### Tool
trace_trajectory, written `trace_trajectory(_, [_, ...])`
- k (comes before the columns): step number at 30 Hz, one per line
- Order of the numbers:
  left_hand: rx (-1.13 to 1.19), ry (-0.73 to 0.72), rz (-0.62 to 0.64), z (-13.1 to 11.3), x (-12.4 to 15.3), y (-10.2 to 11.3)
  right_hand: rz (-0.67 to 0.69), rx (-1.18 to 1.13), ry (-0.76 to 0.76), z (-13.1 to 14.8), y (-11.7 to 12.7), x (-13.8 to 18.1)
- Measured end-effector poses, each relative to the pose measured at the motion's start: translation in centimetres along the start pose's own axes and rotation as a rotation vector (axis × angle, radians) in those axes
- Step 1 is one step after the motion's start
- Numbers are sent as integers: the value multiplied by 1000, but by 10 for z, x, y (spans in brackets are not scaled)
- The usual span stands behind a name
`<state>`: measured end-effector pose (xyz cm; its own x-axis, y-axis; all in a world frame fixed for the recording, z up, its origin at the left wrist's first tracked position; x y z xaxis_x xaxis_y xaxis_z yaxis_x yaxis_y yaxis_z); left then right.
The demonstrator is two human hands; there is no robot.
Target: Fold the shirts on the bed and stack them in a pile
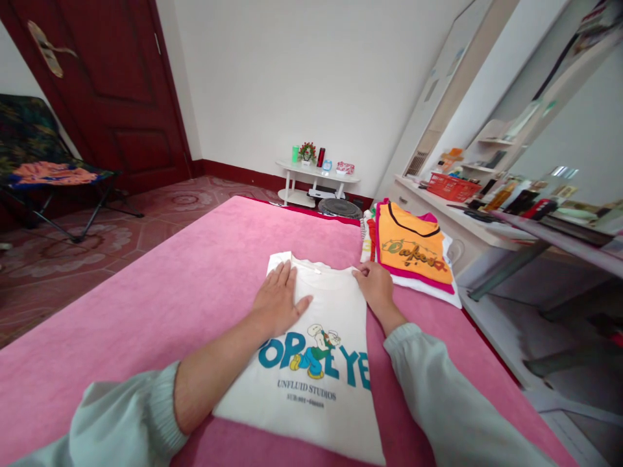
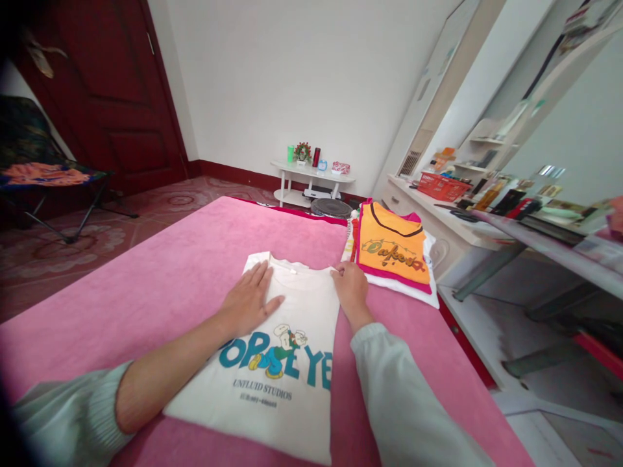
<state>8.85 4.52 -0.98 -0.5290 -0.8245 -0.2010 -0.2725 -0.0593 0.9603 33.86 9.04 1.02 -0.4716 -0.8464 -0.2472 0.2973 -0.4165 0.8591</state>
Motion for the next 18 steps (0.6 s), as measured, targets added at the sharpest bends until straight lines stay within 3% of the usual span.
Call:
trace_trajectory(3, [11, 0, 4, -1, 0, 1, -87, 87, 9, 6, 1, 0])
trace_trajectory(9, [44, -13, -14, 2, 1, 1, -44, 246, -1, 15, 4, 11])
trace_trajectory(13, [92, -48, 0, 17, -7, 1, -76, 215, 202, 34, 18, 47])
trace_trajectory(16, [76, 39, -23, 43, -12, 4, 41, 204, 348, 39, 12, 80])
trace_trajectory(18, [38, 155, -58, 63, -10, 8, 139, 225, 339, 31, 2, 95])
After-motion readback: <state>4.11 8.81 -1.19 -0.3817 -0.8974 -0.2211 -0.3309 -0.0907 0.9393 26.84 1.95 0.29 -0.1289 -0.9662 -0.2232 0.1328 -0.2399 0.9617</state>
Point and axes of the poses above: each hand's wrist, its own x-axis away from the middle knuckle, its own y-axis out of the back of the hand, z = x × y, the point moved 8 cm from there along -x, towards the middle knuckle, and after that the axes turned 15 degrees about -y, right-handed, at the moved point
